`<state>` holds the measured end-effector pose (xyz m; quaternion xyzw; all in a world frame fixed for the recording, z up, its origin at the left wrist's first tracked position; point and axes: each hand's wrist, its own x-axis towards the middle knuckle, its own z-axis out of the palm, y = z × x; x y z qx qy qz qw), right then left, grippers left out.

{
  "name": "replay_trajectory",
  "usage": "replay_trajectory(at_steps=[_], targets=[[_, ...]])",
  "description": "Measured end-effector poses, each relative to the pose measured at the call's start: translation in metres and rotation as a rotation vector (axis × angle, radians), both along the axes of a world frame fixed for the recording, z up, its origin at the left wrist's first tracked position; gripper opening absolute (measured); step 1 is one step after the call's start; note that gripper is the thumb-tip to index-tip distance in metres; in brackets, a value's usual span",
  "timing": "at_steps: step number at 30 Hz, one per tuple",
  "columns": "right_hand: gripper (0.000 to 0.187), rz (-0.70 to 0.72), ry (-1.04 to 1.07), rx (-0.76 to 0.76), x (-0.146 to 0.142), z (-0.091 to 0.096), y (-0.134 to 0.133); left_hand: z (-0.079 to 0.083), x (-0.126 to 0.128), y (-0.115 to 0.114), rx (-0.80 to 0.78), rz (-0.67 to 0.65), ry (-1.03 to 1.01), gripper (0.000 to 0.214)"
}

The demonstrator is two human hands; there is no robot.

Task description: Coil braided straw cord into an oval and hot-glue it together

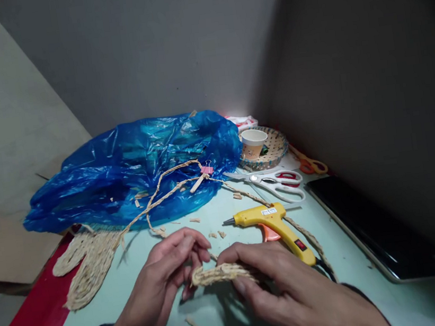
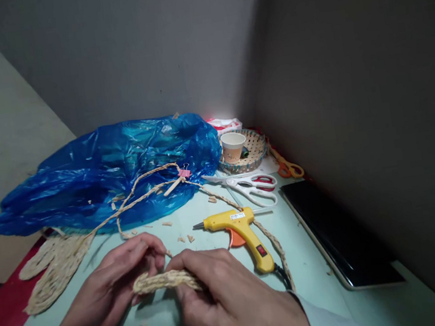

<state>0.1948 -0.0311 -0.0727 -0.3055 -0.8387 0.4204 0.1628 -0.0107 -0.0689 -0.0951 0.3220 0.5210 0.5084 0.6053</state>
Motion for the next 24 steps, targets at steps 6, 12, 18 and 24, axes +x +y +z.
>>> replay_trajectory(at_steps=[6, 12, 18, 24], targets=[[0.021, -0.155, -0.007, 0.113, -0.002, -0.002, -0.002, -0.001, -0.009, -0.002, 0.178, 0.228, 0.207, 0.010], [0.026, -0.223, 0.020, 0.131, -0.001, -0.008, -0.012, 0.002, -0.002, -0.014, 0.444, 0.180, 0.593, 0.009], [0.023, -0.210, 0.070, 0.202, -0.001, -0.008, -0.016, 0.007, 0.006, -0.014, 0.496, 0.183, 0.740, 0.021], [0.025, -0.188, 0.084, 0.293, 0.001, -0.009, -0.019, 0.012, 0.012, -0.017, 0.233, 0.218, 0.639, 0.005]])
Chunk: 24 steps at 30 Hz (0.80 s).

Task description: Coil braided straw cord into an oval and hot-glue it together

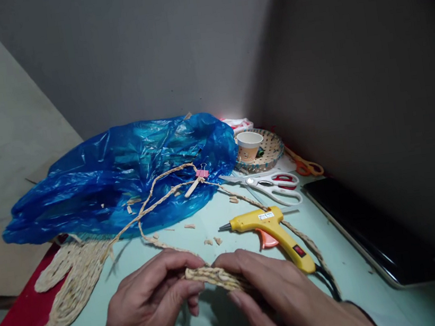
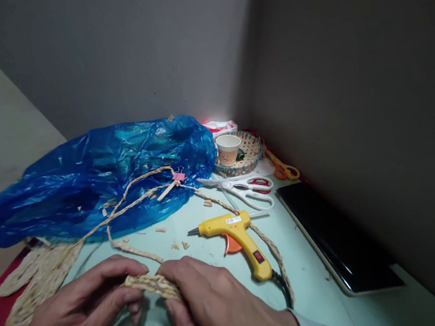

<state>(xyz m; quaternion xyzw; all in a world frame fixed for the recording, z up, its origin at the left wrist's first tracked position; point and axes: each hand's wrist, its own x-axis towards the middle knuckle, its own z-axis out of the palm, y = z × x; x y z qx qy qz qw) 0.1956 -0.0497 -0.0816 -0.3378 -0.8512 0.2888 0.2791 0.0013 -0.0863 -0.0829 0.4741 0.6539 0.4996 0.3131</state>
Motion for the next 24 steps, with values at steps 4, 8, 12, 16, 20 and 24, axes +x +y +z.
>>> replay_trajectory(at_steps=[4, 8, 12, 16, 20, 24], targets=[[0.022, -0.026, -0.038, 0.006, 0.001, -0.001, -0.003, -0.004, -0.003, -0.005, -0.105, -0.107, -0.186, 0.011], [0.023, 0.028, -0.093, -0.160, 0.005, 0.000, 0.002, -0.007, -0.008, -0.007, -0.083, -0.196, -0.235, 0.014], [0.024, 0.197, -0.103, -0.286, 0.008, 0.009, 0.015, -0.004, -0.008, -0.005, -0.083, -0.294, -0.262, 0.013], [0.028, 0.278, -0.083, -0.291, 0.007, 0.015, 0.023, -0.002, -0.003, -0.003, -0.191, -0.276, -0.423, 0.020], [0.027, 0.303, -0.051, -0.299, 0.007, 0.017, 0.027, -0.002, -0.008, 0.002, -0.174, -0.383, -0.515, 0.044], [0.020, 0.059, 0.090, -0.247, 0.012, 0.021, 0.038, -0.001, -0.025, 0.012, -0.024, -0.271, -0.426, 0.038]])
